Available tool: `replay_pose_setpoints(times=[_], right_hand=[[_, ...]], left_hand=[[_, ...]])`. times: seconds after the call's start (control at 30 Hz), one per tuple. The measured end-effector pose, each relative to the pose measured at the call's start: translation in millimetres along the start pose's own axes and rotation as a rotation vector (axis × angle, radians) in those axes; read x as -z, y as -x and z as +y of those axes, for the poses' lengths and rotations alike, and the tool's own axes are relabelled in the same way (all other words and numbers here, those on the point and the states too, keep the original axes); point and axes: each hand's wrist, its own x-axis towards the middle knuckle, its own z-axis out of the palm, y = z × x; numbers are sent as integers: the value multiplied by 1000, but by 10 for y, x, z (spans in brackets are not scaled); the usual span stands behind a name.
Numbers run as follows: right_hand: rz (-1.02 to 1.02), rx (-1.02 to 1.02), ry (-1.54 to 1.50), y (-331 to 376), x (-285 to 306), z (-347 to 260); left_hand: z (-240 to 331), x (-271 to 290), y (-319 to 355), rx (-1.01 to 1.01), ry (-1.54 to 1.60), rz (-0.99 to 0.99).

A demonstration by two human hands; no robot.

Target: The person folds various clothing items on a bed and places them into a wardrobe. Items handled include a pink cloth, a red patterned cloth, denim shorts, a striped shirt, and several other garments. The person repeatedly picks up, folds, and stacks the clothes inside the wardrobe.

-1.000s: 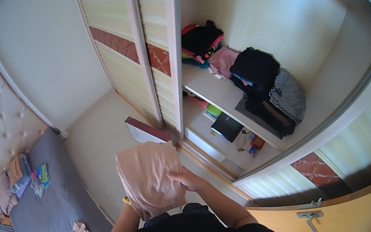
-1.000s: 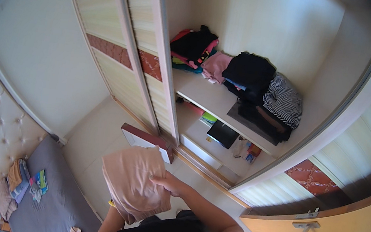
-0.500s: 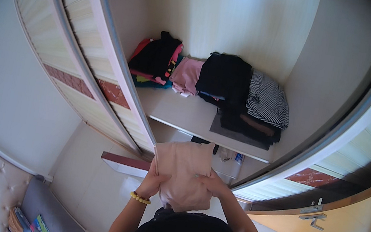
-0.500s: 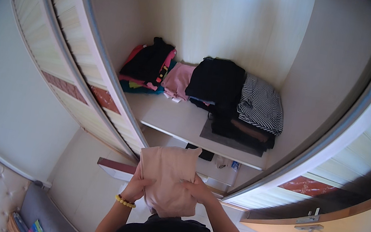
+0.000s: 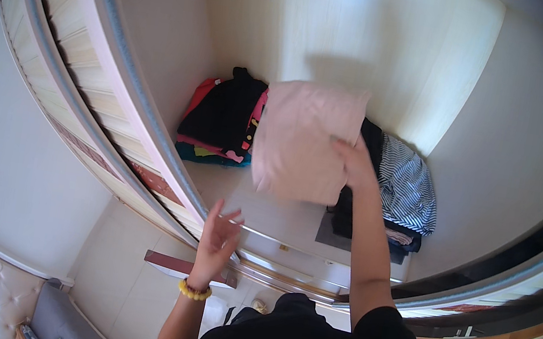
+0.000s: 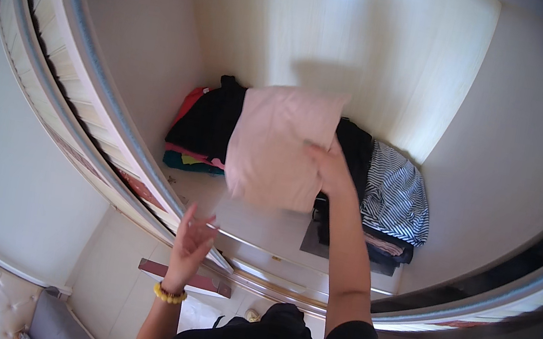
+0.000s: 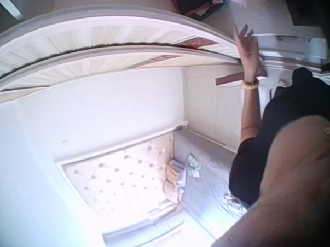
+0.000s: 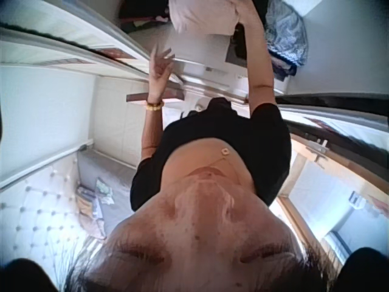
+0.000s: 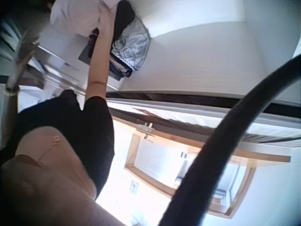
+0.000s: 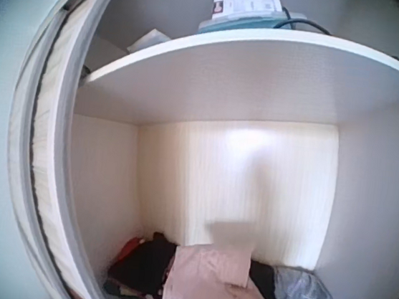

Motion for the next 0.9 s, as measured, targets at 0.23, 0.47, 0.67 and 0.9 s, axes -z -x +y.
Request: replay_pose_setpoints(times=[0.23, 0.47, 0.67, 0.9], right_hand=[[152, -191, 508, -879, 1531, 238], [380, 92, 1470, -920, 1610, 495], [99, 306, 2061, -1142, 1288, 781], [-107, 532, 2186, -1052, 1907, 869]], left_hand=[[-632, 2, 538, 381, 26, 141], [-892, -208, 557, 486, -1, 253], [-886, -594, 473, 463, 1, 222], [-800, -596, 950, 427, -142, 347]])
